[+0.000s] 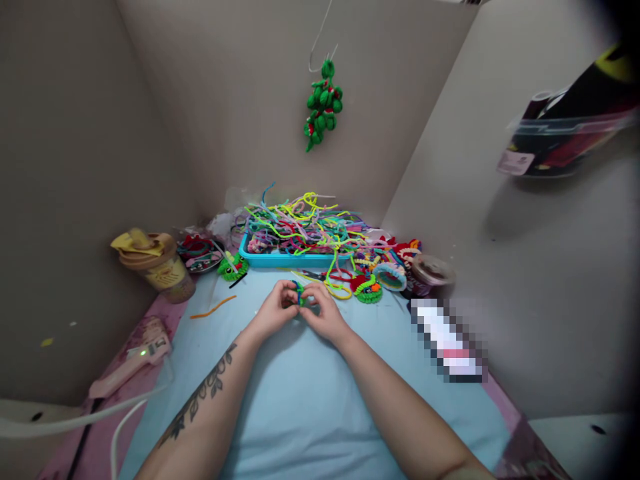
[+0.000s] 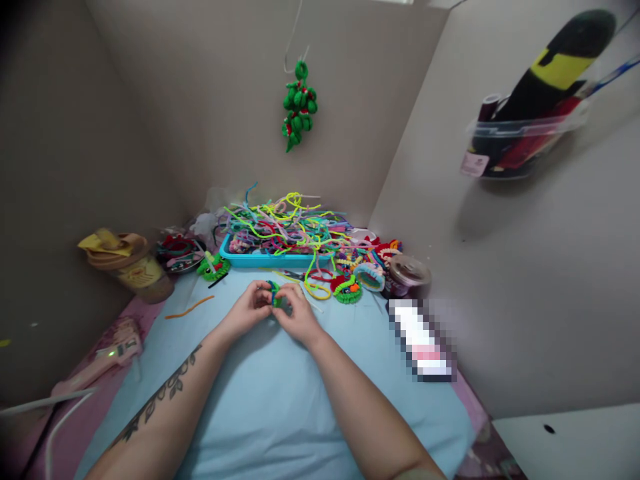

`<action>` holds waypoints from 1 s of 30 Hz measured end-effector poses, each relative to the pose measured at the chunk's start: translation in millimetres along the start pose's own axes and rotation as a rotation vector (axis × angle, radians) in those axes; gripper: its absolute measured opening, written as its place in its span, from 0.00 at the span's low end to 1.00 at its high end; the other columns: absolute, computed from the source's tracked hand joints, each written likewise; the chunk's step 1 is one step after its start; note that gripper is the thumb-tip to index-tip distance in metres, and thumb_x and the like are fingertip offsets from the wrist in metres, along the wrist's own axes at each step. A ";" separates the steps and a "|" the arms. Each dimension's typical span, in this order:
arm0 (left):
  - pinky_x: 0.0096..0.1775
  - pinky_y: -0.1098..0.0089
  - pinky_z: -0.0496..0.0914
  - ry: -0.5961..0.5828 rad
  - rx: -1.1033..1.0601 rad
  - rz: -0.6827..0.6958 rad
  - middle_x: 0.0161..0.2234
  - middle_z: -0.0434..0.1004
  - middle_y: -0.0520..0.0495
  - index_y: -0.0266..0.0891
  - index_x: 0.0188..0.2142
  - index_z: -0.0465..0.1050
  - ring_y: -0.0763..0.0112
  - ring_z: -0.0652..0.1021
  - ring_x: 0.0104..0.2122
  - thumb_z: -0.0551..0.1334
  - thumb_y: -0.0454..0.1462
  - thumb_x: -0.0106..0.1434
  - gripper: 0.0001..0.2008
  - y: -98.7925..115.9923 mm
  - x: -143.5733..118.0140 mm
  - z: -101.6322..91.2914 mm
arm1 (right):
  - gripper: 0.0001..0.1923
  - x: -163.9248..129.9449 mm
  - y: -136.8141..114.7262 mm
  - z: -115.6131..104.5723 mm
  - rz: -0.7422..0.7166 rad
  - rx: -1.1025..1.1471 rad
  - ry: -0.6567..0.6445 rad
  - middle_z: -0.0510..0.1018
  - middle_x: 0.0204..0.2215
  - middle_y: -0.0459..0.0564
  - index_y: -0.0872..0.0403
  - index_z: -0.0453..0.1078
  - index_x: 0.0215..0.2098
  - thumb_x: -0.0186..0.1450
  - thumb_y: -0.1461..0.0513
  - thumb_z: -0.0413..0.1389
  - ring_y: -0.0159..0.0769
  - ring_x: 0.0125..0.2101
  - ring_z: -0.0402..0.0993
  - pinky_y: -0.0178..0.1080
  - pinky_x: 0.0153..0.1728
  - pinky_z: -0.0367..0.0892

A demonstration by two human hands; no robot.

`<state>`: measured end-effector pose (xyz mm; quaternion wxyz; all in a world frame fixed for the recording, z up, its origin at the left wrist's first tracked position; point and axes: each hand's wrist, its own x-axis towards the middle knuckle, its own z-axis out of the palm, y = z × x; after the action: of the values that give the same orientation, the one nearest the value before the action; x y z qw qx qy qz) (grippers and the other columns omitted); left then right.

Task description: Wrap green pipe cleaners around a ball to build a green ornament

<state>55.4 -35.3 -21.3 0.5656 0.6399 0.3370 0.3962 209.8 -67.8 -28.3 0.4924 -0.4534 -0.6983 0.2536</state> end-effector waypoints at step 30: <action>0.43 0.68 0.66 -0.077 0.446 0.121 0.35 0.74 0.49 0.39 0.44 0.61 0.69 0.74 0.39 0.50 0.23 0.47 0.24 15.5 -6.6 -11.4 | 0.04 7.8 12.9 -12.5 0.036 0.094 0.029 0.73 0.38 0.51 0.52 0.71 0.29 0.59 0.62 0.55 0.38 0.42 0.69 0.43 0.47 0.61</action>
<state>42.0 -38.0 -6.3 0.3980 0.7827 0.3553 0.3203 225.4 -56.1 -30.2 0.5186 -0.4460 -0.6700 0.2885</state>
